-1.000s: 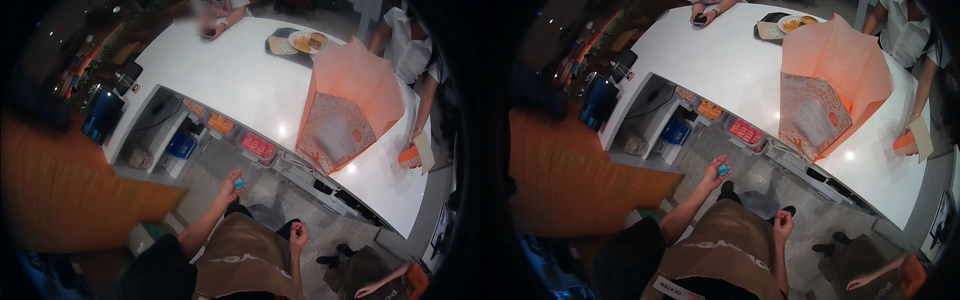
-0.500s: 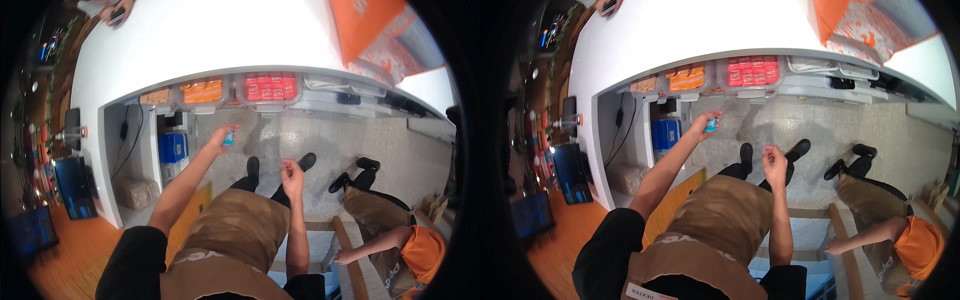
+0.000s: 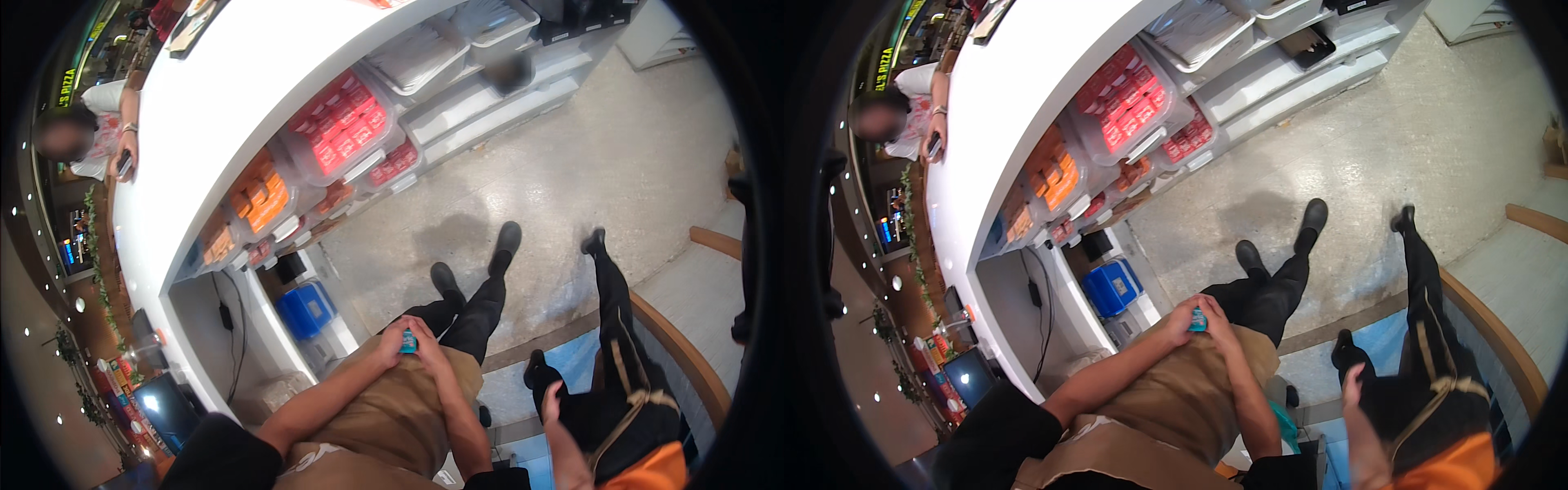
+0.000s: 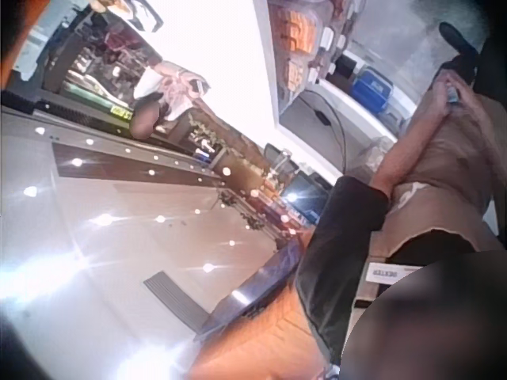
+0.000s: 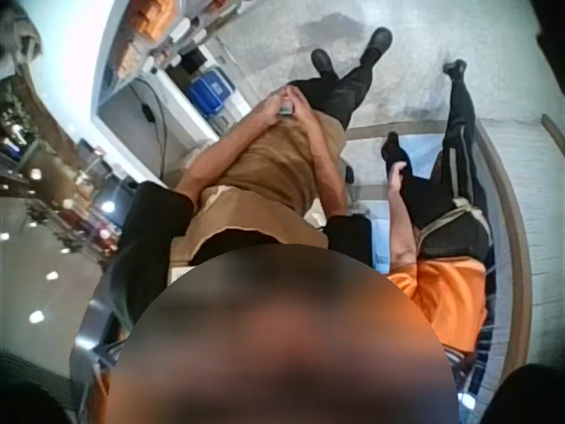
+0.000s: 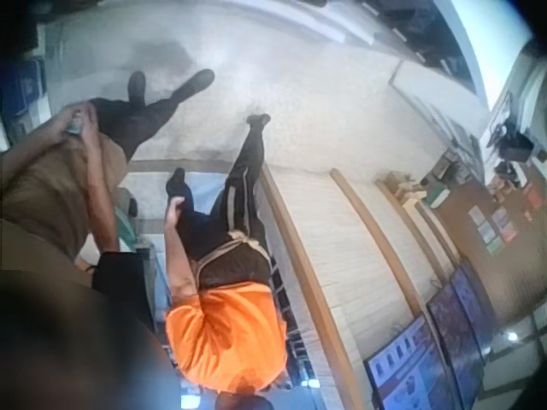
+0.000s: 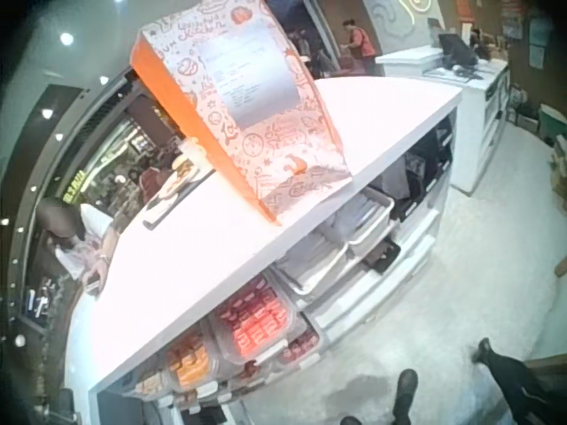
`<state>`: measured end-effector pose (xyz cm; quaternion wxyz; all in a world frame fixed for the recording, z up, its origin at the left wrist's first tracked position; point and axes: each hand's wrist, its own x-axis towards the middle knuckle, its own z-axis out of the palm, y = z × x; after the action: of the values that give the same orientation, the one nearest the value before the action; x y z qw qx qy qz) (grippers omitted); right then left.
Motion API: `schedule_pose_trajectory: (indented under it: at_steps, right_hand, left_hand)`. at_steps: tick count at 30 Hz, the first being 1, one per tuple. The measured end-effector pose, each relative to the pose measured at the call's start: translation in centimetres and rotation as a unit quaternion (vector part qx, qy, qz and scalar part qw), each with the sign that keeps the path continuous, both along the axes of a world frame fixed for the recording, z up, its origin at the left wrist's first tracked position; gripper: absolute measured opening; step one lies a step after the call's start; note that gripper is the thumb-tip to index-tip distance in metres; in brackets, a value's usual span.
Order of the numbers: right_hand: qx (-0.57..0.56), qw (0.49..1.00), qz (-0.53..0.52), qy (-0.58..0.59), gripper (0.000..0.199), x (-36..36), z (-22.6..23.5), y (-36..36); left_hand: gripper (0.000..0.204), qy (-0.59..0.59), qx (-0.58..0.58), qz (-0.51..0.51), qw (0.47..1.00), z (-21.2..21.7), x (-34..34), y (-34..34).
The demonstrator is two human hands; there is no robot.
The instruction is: The person assembles a takeout order in a fast-food kitchen. They place a receipt and napkin on a tray with a burger and fries, then fill a cup with ice and a beverage. They add sauce packets and utensils to a branded bag, place the bag on the counter, and hand it to a customer.
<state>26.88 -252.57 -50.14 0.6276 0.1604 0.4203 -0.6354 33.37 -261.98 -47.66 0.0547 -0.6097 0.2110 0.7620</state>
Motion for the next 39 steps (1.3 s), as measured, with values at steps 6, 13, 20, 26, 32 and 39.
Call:
schedule_pose_trajectory:
  at_steps: [6,13,20,26,32,39]
  right_hand:
    - [-0.006,0.998,0.056,0.019,0.031,0.4,0.6,3.9]
    - [0.002,0.997,-0.074,0.023,0.040,-0.8,1.7,7.7]
    - [0.084,0.955,0.051,0.280,0.023,-0.8,4.0,6.7]
    - [-0.118,0.636,0.087,0.758,0.027,-8.1,15.4,-19.2]
    - [-0.135,0.341,0.317,0.875,0.025,-9.1,15.6,-42.1]
    - [-0.141,0.518,0.214,0.816,0.025,-10.1,16.1,-39.0]
  left_hand:
    - [0.034,0.077,-0.006,-0.126,0.989,-0.9,1.4,0.5]
    - [0.039,0.141,-0.155,-0.346,0.914,2.1,-1.8,-1.4]
    - [0.035,0.263,-0.424,-0.212,0.840,19.7,-9.9,-13.0]
    - [0.024,0.316,-0.283,0.091,0.901,31.0,-7.6,-20.0]
    - [0.038,0.361,-0.253,0.171,0.881,31.0,-2.3,-18.7]
    - [0.033,0.279,-0.344,0.128,0.887,32.2,-1.0,-20.2]
